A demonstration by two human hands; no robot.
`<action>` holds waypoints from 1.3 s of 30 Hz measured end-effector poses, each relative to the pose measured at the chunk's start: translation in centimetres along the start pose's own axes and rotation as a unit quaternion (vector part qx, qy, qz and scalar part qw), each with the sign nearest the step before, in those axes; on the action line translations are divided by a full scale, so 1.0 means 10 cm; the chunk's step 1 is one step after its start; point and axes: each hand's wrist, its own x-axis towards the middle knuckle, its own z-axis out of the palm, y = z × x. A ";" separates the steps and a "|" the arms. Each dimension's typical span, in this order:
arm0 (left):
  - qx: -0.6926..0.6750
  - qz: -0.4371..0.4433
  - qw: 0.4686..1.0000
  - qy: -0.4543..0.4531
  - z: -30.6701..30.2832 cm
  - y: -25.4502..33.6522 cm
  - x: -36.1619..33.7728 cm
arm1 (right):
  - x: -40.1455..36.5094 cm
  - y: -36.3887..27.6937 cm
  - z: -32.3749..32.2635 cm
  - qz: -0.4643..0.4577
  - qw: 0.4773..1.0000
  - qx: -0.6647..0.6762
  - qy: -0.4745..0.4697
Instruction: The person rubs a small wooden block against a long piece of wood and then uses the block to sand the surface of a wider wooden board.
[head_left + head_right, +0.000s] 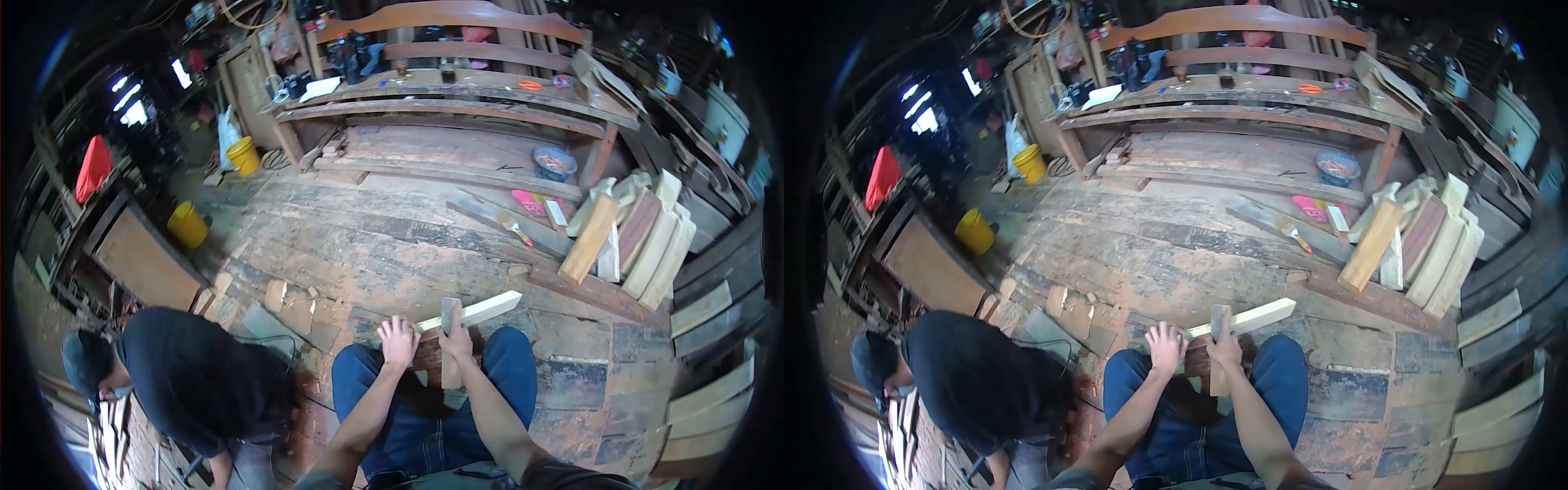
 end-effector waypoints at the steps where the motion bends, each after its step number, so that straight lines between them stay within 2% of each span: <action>1: -0.002 -0.016 1.000 -0.009 -0.05 0.01 0.01 | -0.02 -0.01 -0.01 0.010 1.000 -0.001 -0.003; 3: -0.001 -0.054 0.998 -0.026 -0.11 0.00 0.05 | -0.03 -0.04 -0.03 0.025 1.000 -0.003 -0.012; 4: 0.019 -0.067 0.996 -0.064 -0.05 -0.05 0.07 | -0.03 -0.06 -0.06 0.035 0.999 0.001 -0.029; 7: 0.024 -0.061 0.993 -0.103 0.06 -0.17 0.14 | -0.08 -0.03 0.01 0.021 0.999 0.022 -0.014; 8: 0.025 -0.079 0.981 -0.176 0.13 -0.26 0.21 | -0.06 -0.01 0.03 0.014 0.999 0.030 -0.005; 11: -0.011 0.028 0.959 -0.282 -0.14 -0.35 0.34 | -0.08 0.11 0.12 -0.003 1.000 -0.005 0.029; 12: -0.010 0.026 0.966 -0.257 0.08 -0.44 0.26 | -0.06 0.14 0.03 0.008 0.999 -0.009 0.040; 15: -0.080 0.009 0.957 -0.277 0.08 -0.40 0.16 | -0.20 0.02 0.03 0.022 0.999 -0.026 0.017; 16: -0.102 0.006 0.966 -0.239 0.10 -0.38 0.10 | -0.18 0.06 0.07 0.021 0.999 -0.024 0.016; 20: -0.100 0.010 0.952 -0.290 0.14 -0.28 0.10 | -0.19 0.05 0.05 0.030 0.999 -0.024 0.001; 22: -0.095 0.004 0.945 -0.312 0.09 -0.24 0.09 | -0.15 0.25 0.20 -0.021 0.999 -0.024 0.013; 25: -0.065 0.043 0.943 -0.325 -0.21 -0.05 0.04 | -0.21 0.34 0.24 -0.048 0.999 -0.010 0.009; 26: -0.042 0.071 0.951 -0.299 -0.19 -0.02 -0.03 | -0.25 0.32 0.23 -0.042 0.999 -0.008 0.002; 27: -0.004 0.082 0.956 -0.283 -0.11 0.00 -0.12 | -0.32 0.29 0.20 -0.034 0.999 -0.006 -0.007; 28: 0.035 0.093 0.958 -0.268 0.07 0.01 -0.22 | -0.37 0.26 0.16 -0.089 0.996 0.023 0.019; 30: 0.095 0.092 0.963 -0.236 0.71 -0.08 -0.46 | -0.41 0.25 0.05 -0.072 0.997 0.017 0.032; 33: 0.001 0.029 0.931 -0.363 0.06 0.06 -0.18 | -0.42 0.13 -0.05 -0.018 0.999 0.011 0.026; 35: -0.013 0.044 0.922 -0.384 0.03 0.11 -0.19 | -0.39 0.17 -0.04 -0.007 1.000 0.009 0.029; 36: -0.019 0.052 0.917 -0.394 0.04 0.11 -0.20 | -0.36 0.21 -0.01 -0.030 0.999 0.009 0.032; 39: 0.090 0.148 0.925 -0.337 0.27 0.03 -0.35 | -0.39 0.24 0.05 -0.069 0.997 0.005 0.027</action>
